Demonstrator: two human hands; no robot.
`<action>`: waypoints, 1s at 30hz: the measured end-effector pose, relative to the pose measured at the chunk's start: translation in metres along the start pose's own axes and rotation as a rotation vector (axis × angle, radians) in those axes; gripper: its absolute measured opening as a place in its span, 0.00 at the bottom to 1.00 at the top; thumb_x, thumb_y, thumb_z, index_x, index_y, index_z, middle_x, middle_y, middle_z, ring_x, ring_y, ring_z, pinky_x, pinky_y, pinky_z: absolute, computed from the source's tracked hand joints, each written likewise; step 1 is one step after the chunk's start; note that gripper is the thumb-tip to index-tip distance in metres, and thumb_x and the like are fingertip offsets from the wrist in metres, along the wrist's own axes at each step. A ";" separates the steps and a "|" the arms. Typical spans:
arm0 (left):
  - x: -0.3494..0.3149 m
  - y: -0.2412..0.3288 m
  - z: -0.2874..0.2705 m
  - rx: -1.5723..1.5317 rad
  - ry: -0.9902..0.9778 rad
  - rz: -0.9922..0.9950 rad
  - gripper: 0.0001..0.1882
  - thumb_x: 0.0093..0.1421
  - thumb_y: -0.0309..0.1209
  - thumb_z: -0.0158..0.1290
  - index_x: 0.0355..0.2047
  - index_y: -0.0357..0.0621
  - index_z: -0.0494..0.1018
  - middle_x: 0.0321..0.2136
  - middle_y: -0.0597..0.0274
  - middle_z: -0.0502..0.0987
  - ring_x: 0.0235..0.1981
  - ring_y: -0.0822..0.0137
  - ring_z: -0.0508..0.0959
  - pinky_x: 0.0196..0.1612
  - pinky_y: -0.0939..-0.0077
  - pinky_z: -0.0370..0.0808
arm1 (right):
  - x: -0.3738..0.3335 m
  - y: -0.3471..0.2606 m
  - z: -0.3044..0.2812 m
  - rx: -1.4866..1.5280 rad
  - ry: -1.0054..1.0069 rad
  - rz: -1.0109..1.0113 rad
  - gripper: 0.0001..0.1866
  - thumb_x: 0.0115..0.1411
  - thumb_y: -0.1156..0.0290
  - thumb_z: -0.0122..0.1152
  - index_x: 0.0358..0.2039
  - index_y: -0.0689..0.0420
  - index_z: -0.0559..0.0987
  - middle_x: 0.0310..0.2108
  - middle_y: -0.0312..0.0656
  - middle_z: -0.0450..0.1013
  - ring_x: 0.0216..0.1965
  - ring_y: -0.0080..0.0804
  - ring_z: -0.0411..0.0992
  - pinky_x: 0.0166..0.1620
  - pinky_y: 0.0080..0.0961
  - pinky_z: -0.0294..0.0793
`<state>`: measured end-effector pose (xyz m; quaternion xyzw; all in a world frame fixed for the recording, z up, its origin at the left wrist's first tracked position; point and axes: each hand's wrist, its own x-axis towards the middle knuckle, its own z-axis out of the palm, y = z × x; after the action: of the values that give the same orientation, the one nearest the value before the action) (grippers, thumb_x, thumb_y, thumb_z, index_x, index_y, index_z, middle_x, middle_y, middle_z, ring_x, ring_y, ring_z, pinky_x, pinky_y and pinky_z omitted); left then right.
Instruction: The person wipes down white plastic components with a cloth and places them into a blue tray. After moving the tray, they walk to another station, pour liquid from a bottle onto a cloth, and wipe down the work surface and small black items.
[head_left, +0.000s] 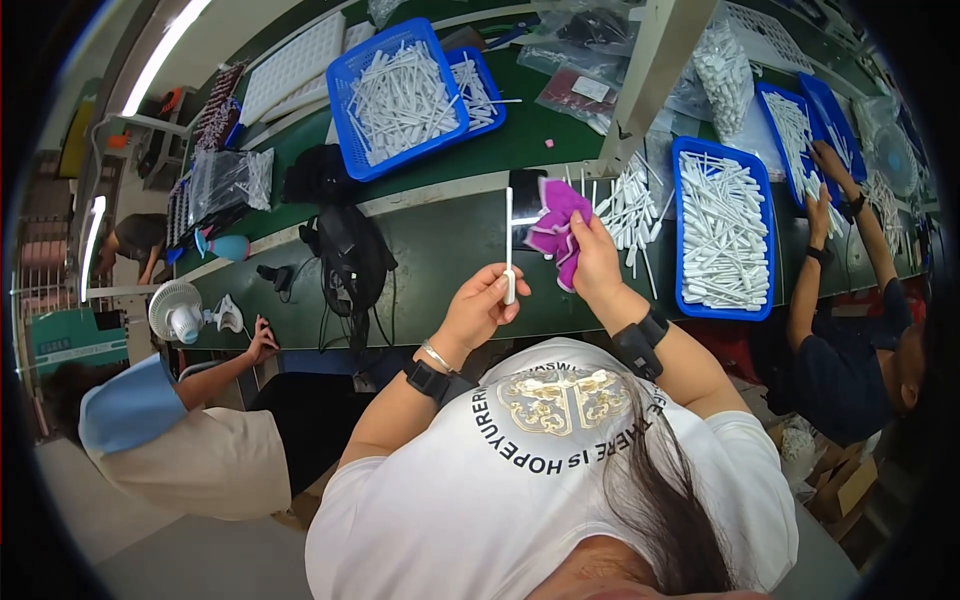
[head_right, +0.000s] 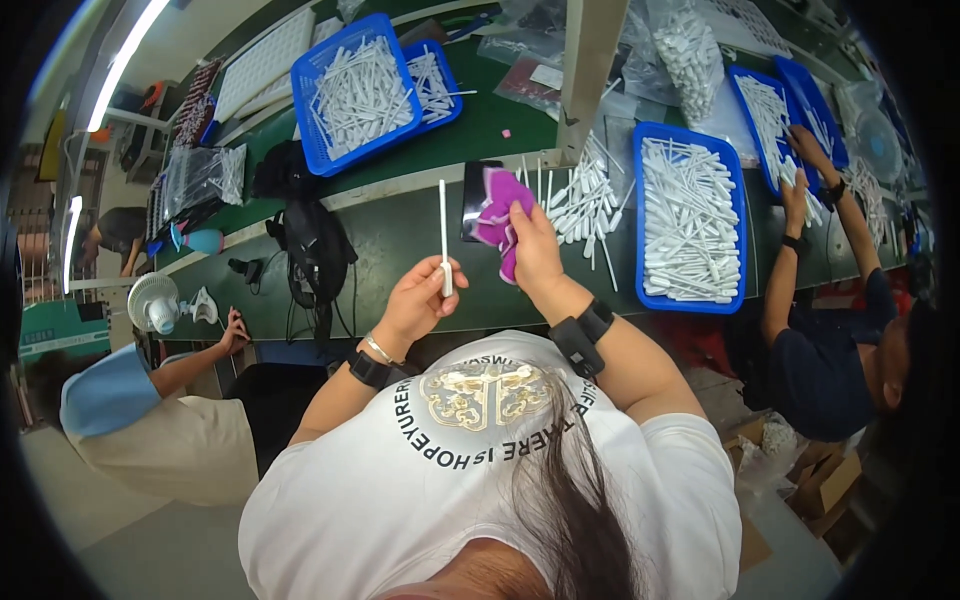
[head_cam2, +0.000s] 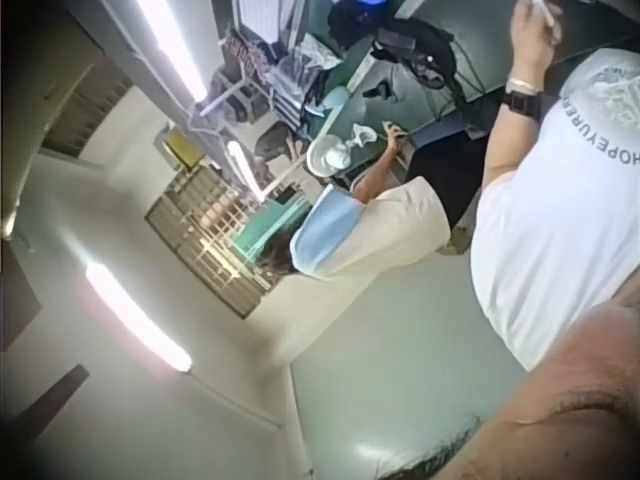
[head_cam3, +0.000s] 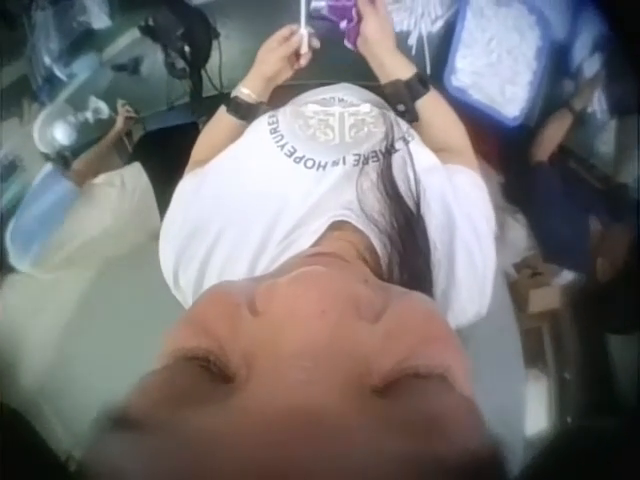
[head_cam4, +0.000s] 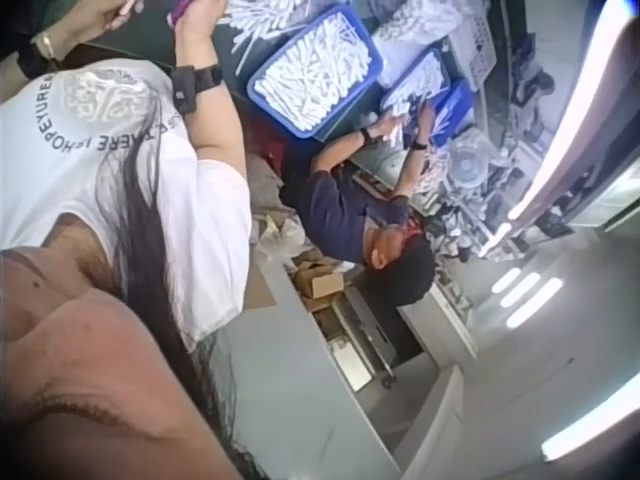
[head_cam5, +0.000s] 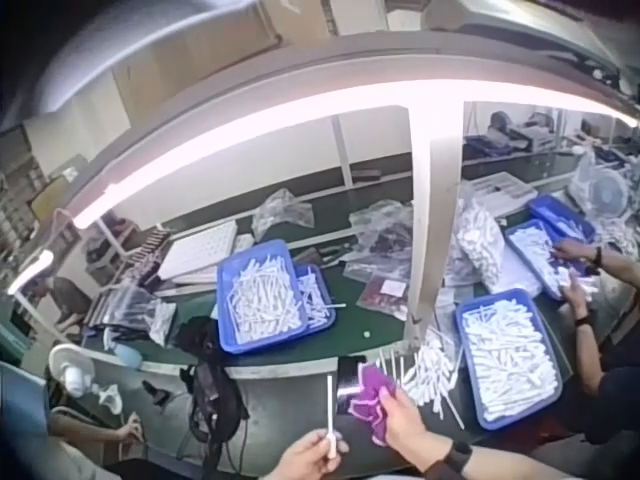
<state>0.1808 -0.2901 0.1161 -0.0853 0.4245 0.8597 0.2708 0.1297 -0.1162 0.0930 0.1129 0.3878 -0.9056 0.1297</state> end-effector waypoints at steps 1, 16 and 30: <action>0.000 -0.003 -0.002 -0.026 0.028 0.005 0.10 0.61 0.31 0.41 0.41 0.41 0.64 0.26 0.59 0.72 0.18 0.74 0.66 0.20 0.86 0.62 | -0.002 -0.004 0.001 -0.095 -0.075 0.051 0.15 0.61 0.67 0.43 0.45 0.61 0.66 0.34 0.41 0.70 0.33 0.28 0.71 0.39 0.25 0.72; -0.011 -0.033 0.001 -0.306 -0.054 -0.035 0.08 0.60 0.33 0.43 0.28 0.43 0.67 0.17 0.68 0.67 0.13 0.77 0.63 0.15 0.85 0.58 | -0.006 0.012 0.039 -0.339 -0.211 0.146 0.12 0.60 0.69 0.47 0.44 0.58 0.68 0.28 0.35 0.70 0.26 0.23 0.69 0.29 0.19 0.70; -0.025 -0.012 0.001 0.906 0.417 0.608 0.09 0.56 0.33 0.49 0.25 0.42 0.67 0.17 0.65 0.65 0.17 0.71 0.68 0.19 0.75 0.66 | 0.013 0.008 0.053 -0.183 -0.253 0.076 0.11 0.59 0.75 0.47 0.43 0.59 0.68 0.31 0.36 0.70 0.29 0.23 0.69 0.33 0.17 0.70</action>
<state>0.2082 -0.2933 0.1184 -0.0030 0.7997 0.5966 -0.0679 0.1149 -0.1618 0.1193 0.0002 0.4446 -0.8679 0.2216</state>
